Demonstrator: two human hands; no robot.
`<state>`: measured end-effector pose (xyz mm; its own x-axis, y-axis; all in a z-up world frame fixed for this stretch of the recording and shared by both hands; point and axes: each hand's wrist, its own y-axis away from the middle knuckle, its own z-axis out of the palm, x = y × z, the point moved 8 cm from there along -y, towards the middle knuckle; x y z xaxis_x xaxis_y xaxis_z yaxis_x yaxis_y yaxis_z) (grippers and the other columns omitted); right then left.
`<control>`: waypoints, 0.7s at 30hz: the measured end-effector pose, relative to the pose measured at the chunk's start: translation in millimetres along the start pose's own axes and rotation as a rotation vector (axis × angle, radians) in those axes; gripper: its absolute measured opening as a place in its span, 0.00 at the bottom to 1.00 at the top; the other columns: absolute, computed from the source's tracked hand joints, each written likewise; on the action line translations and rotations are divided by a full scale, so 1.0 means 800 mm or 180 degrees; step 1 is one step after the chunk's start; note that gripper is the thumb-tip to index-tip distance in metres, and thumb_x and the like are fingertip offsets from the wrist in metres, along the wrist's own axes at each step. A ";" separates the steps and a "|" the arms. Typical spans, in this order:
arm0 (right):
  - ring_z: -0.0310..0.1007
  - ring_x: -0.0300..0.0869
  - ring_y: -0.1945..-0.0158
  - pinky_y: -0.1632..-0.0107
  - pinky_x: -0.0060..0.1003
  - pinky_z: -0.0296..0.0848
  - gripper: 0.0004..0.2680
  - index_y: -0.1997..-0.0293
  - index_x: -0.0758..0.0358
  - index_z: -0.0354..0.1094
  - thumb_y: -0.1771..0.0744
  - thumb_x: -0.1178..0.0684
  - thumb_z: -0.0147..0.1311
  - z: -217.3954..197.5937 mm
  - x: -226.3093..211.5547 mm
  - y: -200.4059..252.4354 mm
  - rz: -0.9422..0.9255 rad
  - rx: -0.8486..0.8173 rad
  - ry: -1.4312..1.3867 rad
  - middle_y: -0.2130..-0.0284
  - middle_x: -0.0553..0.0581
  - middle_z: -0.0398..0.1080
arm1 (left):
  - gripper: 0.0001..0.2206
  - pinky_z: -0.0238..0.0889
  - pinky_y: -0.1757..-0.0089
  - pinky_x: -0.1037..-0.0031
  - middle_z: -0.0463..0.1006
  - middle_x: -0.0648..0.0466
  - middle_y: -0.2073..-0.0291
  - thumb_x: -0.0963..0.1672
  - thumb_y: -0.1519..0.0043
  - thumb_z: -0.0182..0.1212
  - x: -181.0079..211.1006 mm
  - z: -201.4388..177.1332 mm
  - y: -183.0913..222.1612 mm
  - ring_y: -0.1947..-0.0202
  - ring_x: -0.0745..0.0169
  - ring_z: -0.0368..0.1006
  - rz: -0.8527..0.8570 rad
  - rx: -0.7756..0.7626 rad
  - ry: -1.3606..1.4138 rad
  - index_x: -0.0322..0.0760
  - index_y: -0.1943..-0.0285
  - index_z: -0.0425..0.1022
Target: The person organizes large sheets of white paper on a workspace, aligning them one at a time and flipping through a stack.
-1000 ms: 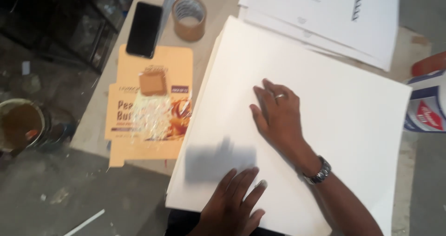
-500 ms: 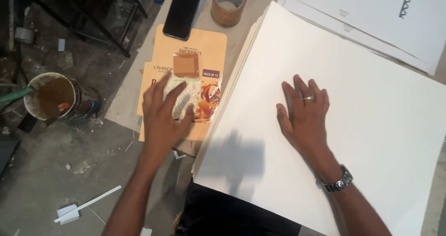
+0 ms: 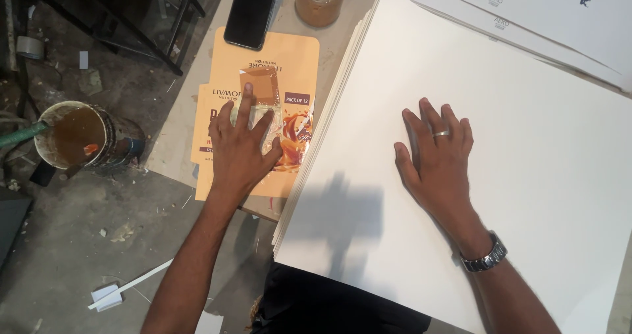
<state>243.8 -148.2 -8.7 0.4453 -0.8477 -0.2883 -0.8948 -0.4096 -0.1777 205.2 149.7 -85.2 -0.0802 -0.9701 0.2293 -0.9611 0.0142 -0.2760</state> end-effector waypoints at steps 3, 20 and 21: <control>0.44 0.61 0.25 0.27 0.67 0.41 0.19 0.30 0.60 0.61 0.30 0.48 0.52 0.000 0.000 -0.001 0.0010 -0.0006 -0.0013 0.29 0.64 0.55 | 0.23 0.47 0.37 0.47 0.51 0.48 0.21 0.51 0.43 0.64 0.000 0.003 0.001 0.32 0.36 0.50 0.0018 0.0005 0.0041 0.39 0.40 0.80; 0.46 0.59 0.25 0.37 0.86 0.33 0.24 0.31 0.53 0.64 0.33 0.34 0.56 -0.003 0.004 -0.005 0.0141 -0.0093 0.0305 0.28 0.58 0.57 | 0.15 0.61 0.39 0.61 0.62 0.41 0.25 0.41 0.37 0.49 -0.036 0.000 0.028 0.36 0.54 0.64 -0.1983 -0.0518 0.6348 0.29 0.45 0.77; 0.47 0.60 0.26 0.38 0.85 0.36 0.26 0.31 0.52 0.64 0.34 0.32 0.55 -0.003 0.005 -0.006 0.0131 -0.0149 0.0355 0.29 0.60 0.57 | 0.15 0.62 0.39 0.60 0.63 0.41 0.25 0.41 0.37 0.49 -0.037 -0.004 0.025 0.36 0.54 0.65 -0.1895 -0.0535 0.6155 0.28 0.46 0.77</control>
<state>249.9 -150.3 -6.6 0.4040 -0.8954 -0.1875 -0.9140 -0.3866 -0.1230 187.5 179.2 -94.8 0.1803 0.6137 0.7687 -0.9705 -0.0165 0.2407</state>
